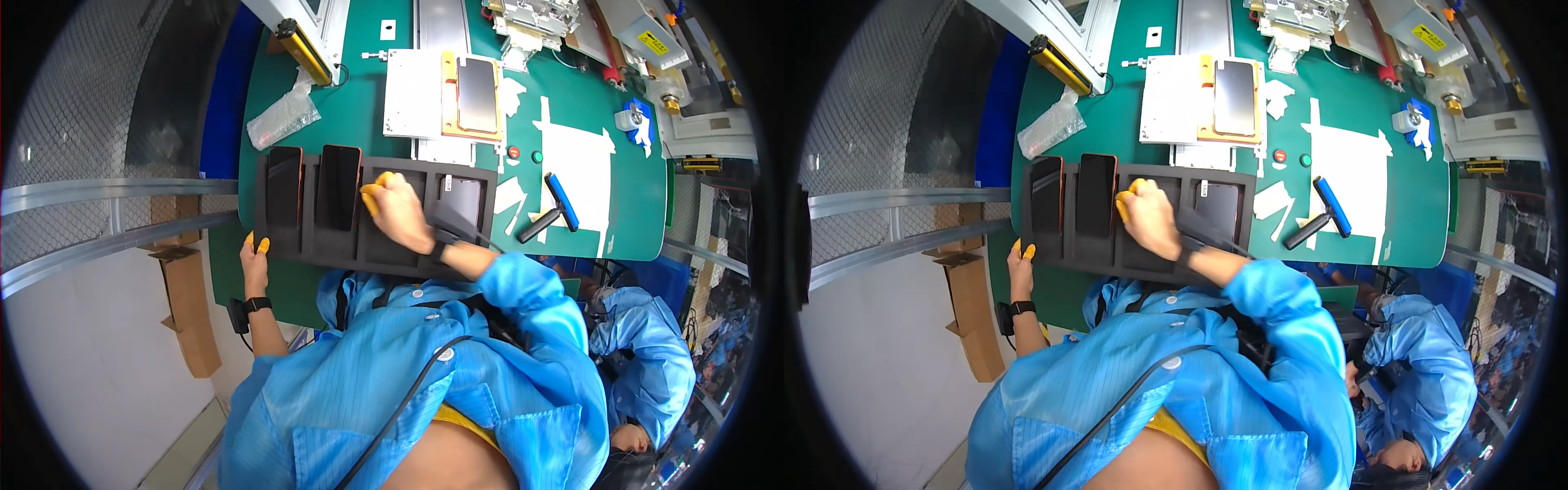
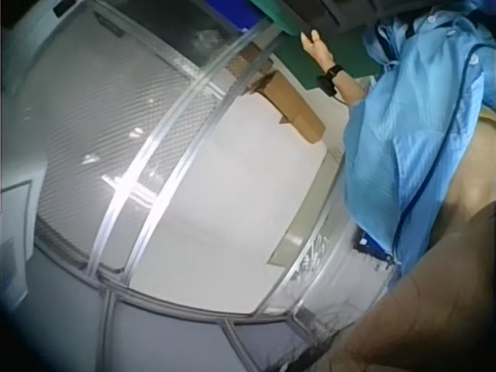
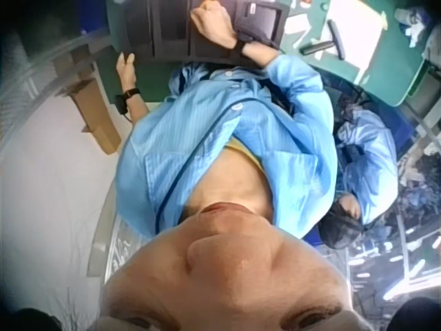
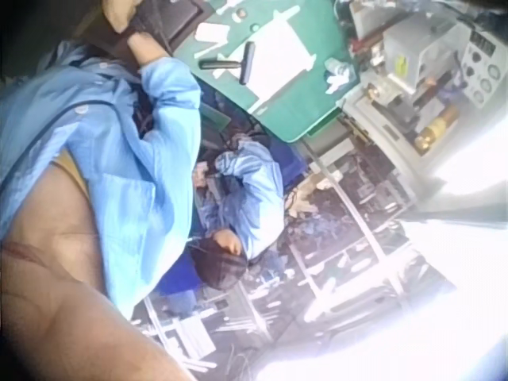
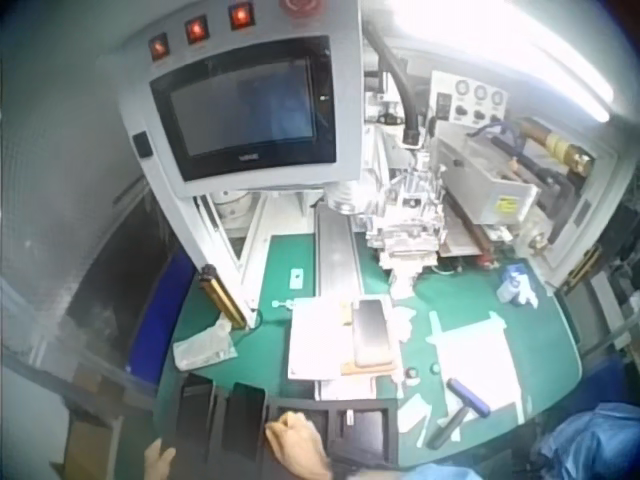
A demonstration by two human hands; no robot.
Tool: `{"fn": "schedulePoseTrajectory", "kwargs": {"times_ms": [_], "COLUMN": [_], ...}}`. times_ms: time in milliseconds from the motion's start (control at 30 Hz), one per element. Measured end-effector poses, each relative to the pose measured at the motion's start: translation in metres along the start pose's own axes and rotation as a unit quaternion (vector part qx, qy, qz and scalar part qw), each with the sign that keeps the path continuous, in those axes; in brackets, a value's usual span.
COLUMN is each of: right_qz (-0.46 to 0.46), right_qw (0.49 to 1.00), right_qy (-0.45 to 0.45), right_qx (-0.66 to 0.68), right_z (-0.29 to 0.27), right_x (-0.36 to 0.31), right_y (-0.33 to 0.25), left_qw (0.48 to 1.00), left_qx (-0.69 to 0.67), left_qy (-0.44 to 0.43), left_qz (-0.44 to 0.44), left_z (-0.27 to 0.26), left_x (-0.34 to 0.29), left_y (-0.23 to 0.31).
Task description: The worker is assembling smartphone screens and back panels using a roller and a specialized alignment jig on a manufacturing line.
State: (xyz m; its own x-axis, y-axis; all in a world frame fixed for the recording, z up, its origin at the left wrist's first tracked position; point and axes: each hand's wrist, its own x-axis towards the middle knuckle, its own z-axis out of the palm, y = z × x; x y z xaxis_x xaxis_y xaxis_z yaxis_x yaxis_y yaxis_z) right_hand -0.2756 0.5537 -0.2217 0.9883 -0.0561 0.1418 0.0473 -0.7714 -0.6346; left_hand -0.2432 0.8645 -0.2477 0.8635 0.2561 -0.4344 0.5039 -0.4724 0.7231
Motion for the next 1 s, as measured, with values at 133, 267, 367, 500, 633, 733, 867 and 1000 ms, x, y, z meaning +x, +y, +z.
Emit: {"fn": "schedulePoseTrajectory", "kwargs": {"times_ms": [133,267,367,500,633,733,867,1000], "right_qz": [0.051,0.095,0.128,0.206,0.188,0.201,0.27,0.258], "right_qw": [0.993,0.991,0.989,0.933,0.934,0.92,0.897,0.897], "right_qy": [0.038,-0.011,0.064,0.066,0.208,0.272,0.298,0.296], "right_qx": [-0.098,-0.093,0.049,0.289,0.223,0.196,0.181,0.203], "right_z": [0.023,0.034,0.033,-0.021,-0.088,-0.129,-0.15,-0.137], "right_x": [0.014,0.012,0.008,-0.01,-0.029,-0.029,-0.016,0.02], "right_y": [-0.025,-0.036,-0.032,-0.005,0.046,0.084,0.124,0.146], "left_qw": [0.997,0.969,0.938,0.913,0.898,0.874,0.902,0.933], "left_qx": [0.009,0.057,-0.029,-0.044,0.011,0.111,0.121,-0.181], "left_qy": [0.08,0.127,0.023,-0.056,-0.101,-0.017,-0.119,-0.242], "left_qz": [0.011,0.202,0.344,0.402,0.429,0.473,0.398,0.197], "left_z": [0.013,0.055,0.11,0.183,0.26,0.314,0.323,0.314], "left_x": [0.0,-0.022,-0.035,-0.025,-0.014,-0.02,-0.036,-0.019], "left_y": [0.007,0.094,0.171,0.228,0.244,0.252,0.268,0.253]}}
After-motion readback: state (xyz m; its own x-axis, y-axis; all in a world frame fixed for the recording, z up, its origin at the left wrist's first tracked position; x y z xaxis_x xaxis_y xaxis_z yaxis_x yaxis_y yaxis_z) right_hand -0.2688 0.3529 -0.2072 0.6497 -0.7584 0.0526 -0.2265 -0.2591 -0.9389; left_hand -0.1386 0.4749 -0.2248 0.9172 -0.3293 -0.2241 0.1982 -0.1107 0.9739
